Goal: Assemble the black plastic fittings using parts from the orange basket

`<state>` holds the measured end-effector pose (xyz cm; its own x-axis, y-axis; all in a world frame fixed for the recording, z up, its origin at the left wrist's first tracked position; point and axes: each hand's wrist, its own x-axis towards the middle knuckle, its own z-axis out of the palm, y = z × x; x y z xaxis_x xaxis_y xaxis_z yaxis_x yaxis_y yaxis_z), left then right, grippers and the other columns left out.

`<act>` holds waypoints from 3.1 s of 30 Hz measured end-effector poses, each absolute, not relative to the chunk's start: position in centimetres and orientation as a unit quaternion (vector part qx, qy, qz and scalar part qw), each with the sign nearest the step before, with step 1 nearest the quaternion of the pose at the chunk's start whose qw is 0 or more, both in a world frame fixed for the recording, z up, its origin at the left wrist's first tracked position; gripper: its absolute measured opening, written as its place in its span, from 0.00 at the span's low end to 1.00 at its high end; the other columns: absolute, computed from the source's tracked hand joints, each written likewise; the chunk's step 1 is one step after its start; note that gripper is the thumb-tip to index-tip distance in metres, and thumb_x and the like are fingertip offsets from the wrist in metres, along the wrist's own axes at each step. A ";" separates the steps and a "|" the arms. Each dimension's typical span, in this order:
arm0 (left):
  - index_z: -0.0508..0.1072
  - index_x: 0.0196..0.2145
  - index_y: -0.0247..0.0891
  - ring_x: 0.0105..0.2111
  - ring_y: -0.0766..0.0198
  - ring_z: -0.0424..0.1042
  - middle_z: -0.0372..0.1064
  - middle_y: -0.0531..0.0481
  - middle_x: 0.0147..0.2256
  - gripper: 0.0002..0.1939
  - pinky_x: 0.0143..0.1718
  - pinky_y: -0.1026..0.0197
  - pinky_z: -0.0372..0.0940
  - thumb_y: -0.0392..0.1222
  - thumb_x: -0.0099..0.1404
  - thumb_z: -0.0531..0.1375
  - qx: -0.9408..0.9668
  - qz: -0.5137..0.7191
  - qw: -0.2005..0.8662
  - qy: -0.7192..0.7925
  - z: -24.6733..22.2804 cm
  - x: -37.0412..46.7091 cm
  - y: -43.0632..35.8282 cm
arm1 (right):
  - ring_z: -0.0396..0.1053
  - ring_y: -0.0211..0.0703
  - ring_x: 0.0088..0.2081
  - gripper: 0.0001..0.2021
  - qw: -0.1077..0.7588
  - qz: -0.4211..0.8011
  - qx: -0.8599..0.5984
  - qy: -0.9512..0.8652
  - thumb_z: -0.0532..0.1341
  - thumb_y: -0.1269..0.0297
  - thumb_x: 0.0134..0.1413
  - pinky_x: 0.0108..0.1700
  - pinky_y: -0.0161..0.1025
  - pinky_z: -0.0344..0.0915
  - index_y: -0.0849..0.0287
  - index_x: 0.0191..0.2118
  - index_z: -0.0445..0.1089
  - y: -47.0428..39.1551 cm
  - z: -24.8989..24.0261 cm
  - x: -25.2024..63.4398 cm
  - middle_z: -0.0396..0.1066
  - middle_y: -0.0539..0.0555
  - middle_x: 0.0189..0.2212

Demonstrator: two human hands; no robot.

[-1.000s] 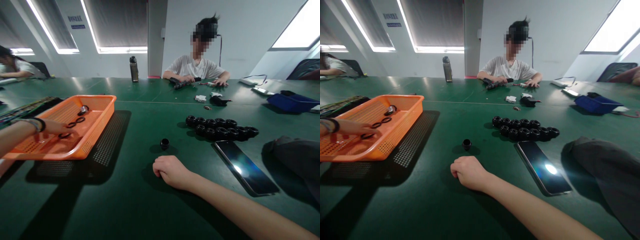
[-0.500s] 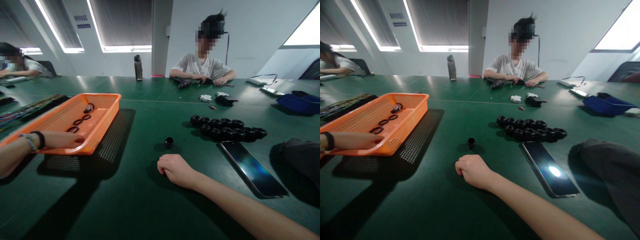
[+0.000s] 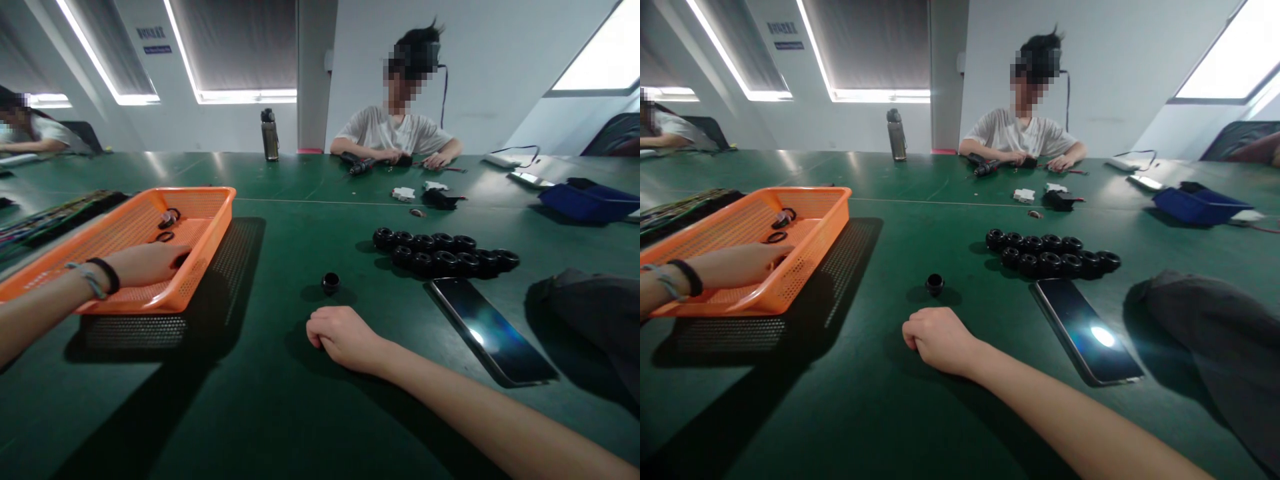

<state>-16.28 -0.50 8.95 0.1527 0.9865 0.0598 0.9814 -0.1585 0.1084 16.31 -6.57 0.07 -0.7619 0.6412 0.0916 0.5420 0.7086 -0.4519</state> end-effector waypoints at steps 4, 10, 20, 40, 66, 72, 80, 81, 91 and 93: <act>0.68 0.40 0.28 0.27 0.71 0.60 0.64 0.53 0.28 0.15 0.35 0.67 0.56 0.42 0.61 0.53 0.736 0.011 -0.108 0.668 11.9 -14.2 -0.8 | 0.62 0.34 0.28 0.12 0.119 0.200 -0.316 -0.920 0.51 0.81 0.47 0.31 0.31 0.56 0.61 0.23 0.66 -6.5 0.0 16.3 0.67 0.49 0.23; 0.67 0.43 0.34 0.32 0.65 0.66 0.68 0.49 0.34 0.17 0.36 0.64 0.60 0.46 0.59 0.54 0.832 0.077 -0.067 0.545 11.7 -7.3 -3.3 | 0.64 0.36 0.30 0.12 0.090 0.183 -0.325 -0.923 0.51 0.80 0.46 0.32 0.33 0.55 0.61 0.25 0.69 -6.4 0.1 16.1 0.70 0.52 0.26; 0.66 0.49 0.34 0.38 0.56 0.72 0.69 0.44 0.39 0.18 0.39 0.58 0.66 0.41 0.61 0.54 0.884 -0.013 0.053 0.464 3.3 -0.3 -2.2 | 0.64 0.36 0.29 0.11 0.095 0.182 -0.323 -0.924 0.51 0.79 0.47 0.32 0.33 0.55 0.61 0.25 0.68 -6.5 0.5 16.1 0.70 0.51 0.25; 0.67 0.37 0.37 0.35 0.60 0.69 0.66 0.48 0.38 0.12 0.35 0.58 0.65 0.42 0.54 0.61 0.838 0.208 0.132 0.487 0.1 -1.2 -2.0 | 0.62 0.48 0.43 0.18 0.410 0.114 -0.510 -0.748 0.56 0.63 0.51 0.44 0.47 0.63 0.60 0.49 0.61 -4.4 -0.7 18.2 0.62 0.59 0.41; 0.65 0.47 0.36 0.26 0.70 0.60 0.59 0.52 0.35 0.19 0.28 0.64 0.60 0.39 0.56 0.58 0.787 0.340 0.281 0.431 0.4 -1.3 -1.5 | 0.63 0.38 0.27 0.08 0.413 0.260 -0.517 -0.703 0.55 0.63 0.50 0.29 0.36 0.60 0.58 0.37 0.61 -4.6 -0.3 18.2 0.65 0.49 0.25; 0.66 0.43 0.35 0.26 0.69 0.60 0.60 0.52 0.34 0.16 0.27 0.64 0.59 0.40 0.56 0.58 0.797 0.325 0.277 0.427 0.2 -1.2 -1.3 | 0.66 0.39 0.30 0.08 0.430 0.323 -0.500 -0.678 0.55 0.66 0.46 0.33 0.38 0.62 0.57 0.36 0.59 -4.0 -0.4 18.4 0.66 0.49 0.28; 0.68 0.45 0.38 0.30 0.66 0.64 0.63 0.49 0.38 0.17 0.32 0.62 0.62 0.41 0.58 0.59 0.830 0.294 0.257 0.398 0.4 -1.0 -1.3 | 0.65 0.38 0.31 0.10 0.404 0.294 -0.474 -0.725 0.56 0.67 0.44 0.34 0.37 0.61 0.56 0.36 0.59 -4.0 -0.1 18.2 0.66 0.48 0.29; 0.68 0.45 0.38 0.31 0.65 0.64 0.64 0.48 0.39 0.17 0.33 0.61 0.62 0.41 0.58 0.60 0.832 0.294 0.258 0.394 0.4 -0.9 -1.3 | 0.64 0.38 0.31 0.10 0.406 0.292 -0.474 -0.725 0.55 0.67 0.45 0.34 0.37 0.61 0.56 0.37 0.59 -4.0 -0.1 18.2 0.66 0.48 0.29; 0.68 0.44 0.37 0.33 0.63 0.67 0.69 0.49 0.37 0.16 0.34 0.61 0.63 0.41 0.58 0.60 0.816 0.293 0.284 0.411 0.5 -0.4 -1.0 | 0.66 0.38 0.32 0.09 0.403 0.297 -0.479 -0.721 0.56 0.66 0.48 0.35 0.38 0.62 0.56 0.38 0.60 -3.8 -0.3 18.4 0.67 0.49 0.31; 0.68 0.43 0.36 0.32 0.63 0.68 0.70 0.49 0.36 0.15 0.34 0.61 0.64 0.41 0.57 0.60 0.808 0.289 0.300 0.418 0.6 -0.3 -1.1 | 0.66 0.38 0.32 0.09 0.401 0.300 -0.483 -0.719 0.56 0.66 0.48 0.35 0.38 0.62 0.56 0.38 0.60 -3.9 -0.2 18.4 0.68 0.49 0.31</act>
